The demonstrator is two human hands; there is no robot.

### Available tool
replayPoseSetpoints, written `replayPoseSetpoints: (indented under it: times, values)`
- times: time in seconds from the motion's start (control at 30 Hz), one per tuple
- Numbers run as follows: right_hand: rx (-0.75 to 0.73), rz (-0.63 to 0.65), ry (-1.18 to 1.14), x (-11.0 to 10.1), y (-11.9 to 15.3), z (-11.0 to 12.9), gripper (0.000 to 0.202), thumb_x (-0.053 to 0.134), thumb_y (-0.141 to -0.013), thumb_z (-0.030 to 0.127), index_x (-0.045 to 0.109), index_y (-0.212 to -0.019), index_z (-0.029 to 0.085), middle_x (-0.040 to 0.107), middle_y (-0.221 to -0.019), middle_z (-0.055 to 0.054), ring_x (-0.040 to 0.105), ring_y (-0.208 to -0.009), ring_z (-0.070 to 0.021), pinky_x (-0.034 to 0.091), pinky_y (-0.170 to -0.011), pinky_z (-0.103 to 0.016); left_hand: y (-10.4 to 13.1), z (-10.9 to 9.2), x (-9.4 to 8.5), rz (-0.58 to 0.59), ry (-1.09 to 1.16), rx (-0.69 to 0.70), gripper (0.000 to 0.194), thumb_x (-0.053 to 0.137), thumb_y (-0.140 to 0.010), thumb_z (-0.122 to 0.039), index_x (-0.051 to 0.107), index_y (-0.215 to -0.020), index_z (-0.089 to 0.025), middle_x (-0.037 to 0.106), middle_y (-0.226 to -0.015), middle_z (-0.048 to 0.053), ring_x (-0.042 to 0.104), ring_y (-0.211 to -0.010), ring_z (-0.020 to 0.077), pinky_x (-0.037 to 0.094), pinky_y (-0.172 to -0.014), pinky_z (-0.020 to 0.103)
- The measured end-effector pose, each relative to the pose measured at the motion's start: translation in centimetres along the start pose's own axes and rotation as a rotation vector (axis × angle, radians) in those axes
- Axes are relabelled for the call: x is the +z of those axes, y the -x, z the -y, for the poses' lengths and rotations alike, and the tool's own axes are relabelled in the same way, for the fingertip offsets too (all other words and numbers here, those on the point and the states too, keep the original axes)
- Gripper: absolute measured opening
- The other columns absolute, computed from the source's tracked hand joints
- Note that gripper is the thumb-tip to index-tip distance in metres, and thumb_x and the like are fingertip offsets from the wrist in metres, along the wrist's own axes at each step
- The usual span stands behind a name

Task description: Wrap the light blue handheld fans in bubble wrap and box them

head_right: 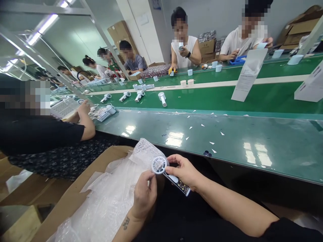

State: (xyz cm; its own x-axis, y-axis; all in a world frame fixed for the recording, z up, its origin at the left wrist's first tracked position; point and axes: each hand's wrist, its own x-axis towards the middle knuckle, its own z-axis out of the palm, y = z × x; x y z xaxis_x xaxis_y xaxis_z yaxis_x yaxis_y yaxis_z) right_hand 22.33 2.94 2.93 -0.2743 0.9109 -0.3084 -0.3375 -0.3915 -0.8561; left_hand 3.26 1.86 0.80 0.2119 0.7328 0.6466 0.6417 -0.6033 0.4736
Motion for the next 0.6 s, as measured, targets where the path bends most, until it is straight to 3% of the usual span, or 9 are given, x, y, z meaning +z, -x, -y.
replayPoseSetpoints:
  times: [0.1, 0.17, 0.23, 0.33, 0.47, 0.53, 0.6]
  values:
    - [0.032, -0.035, -0.028, 0.9, 0.0, -0.9, 0.047, 0.078, -0.067, 0.04, 0.054, -0.102, 0.021, 0.054, -0.113, -0.005, 0.056, -0.06, -0.0075, 0.054, -0.045, -0.025, 0.1, 0.8, 1.1, -0.082, -0.04, -0.316, 0.007, 0.055, -0.078, -0.016, 0.054, -0.081, -0.022, 0.059, -0.069, 0.001, 0.057, -0.06, 0.0146, 0.048, -0.059, 0.026]
    - [0.031, -0.097, -0.04, 1.4, -0.2, -1.8, 0.046, 0.076, -0.068, 0.043, 0.053, -0.101, 0.021, 0.052, -0.112, -0.004, 0.055, -0.059, -0.0067, 0.055, -0.044, -0.026, -0.4, 1.0, 1.7, -0.063, -0.001, -0.517, 0.003, 0.055, -0.078, -0.02, 0.055, -0.08, -0.022, 0.06, -0.069, 0.0, 0.057, -0.059, 0.0145, 0.046, -0.058, 0.026]
    - [0.014, -0.147, -0.06, 1.7, -0.5, -2.5, 0.045, 0.074, -0.07, 0.045, 0.052, -0.1, 0.02, 0.052, -0.11, -0.003, 0.054, -0.056, -0.0055, 0.056, -0.044, -0.027, -0.7, 0.8, 2.2, -0.013, 0.085, -0.633, 0.003, 0.055, -0.078, -0.024, 0.055, -0.08, -0.022, 0.061, -0.071, 0.0, 0.057, -0.06, 0.0145, 0.045, -0.059, 0.026]
    - [-0.029, -0.196, -0.12, 1.5, -1.1, -2.7, 0.045, 0.076, -0.068, 0.043, 0.051, -0.098, 0.02, 0.054, -0.105, -0.002, 0.055, -0.055, -0.0057, 0.056, -0.044, -0.027, 0.2, -0.2, 3.0, 0.019, 0.191, -0.646, 0.004, 0.055, -0.077, -0.025, 0.056, -0.079, -0.021, 0.059, -0.067, -0.001, 0.056, -0.059, 0.0142, 0.044, -0.059, 0.026]
    - [-0.042, -0.284, -0.287, 0.5, -1.2, -1.0, 0.046, 0.075, -0.07, 0.036, 0.049, -0.105, 0.022, 0.058, -0.086, 0.002, 0.055, -0.048, -0.0068, 0.055, -0.041, -0.028, 1.6, -1.0, 3.9, 0.143, 0.389, -0.596, 0.008, 0.057, -0.077, -0.025, 0.057, -0.073, -0.019, 0.056, -0.066, -0.001, 0.054, -0.061, 0.0126, 0.044, -0.06, 0.025]
    - [0.047, -0.214, -0.342, 0.1, -0.9, -0.3, 0.051, 0.071, -0.076, 0.033, 0.045, -0.118, 0.024, 0.059, -0.077, 0.003, 0.055, -0.044, -0.0089, 0.055, -0.04, -0.028, 0.9, -0.8, 4.0, 0.106, 0.574, -0.701, 0.016, 0.06, -0.078, -0.032, 0.057, -0.087, -0.019, 0.058, -0.079, 0.001, 0.057, -0.071, 0.0139, 0.046, -0.059, 0.024]
    - [0.13, -0.1, -0.371, -0.2, -0.5, -0.2, 0.052, 0.065, -0.082, 0.032, 0.04, -0.127, 0.025, 0.061, -0.073, 0.001, 0.058, -0.044, -0.0111, 0.054, -0.04, -0.027, -0.8, -0.2, 3.8, 0.078, 0.783, -0.786, 0.036, 0.068, -0.073, -0.037, 0.052, -0.101, -0.02, 0.058, -0.093, 0.003, 0.058, -0.082, 0.0159, 0.048, -0.06, 0.024]
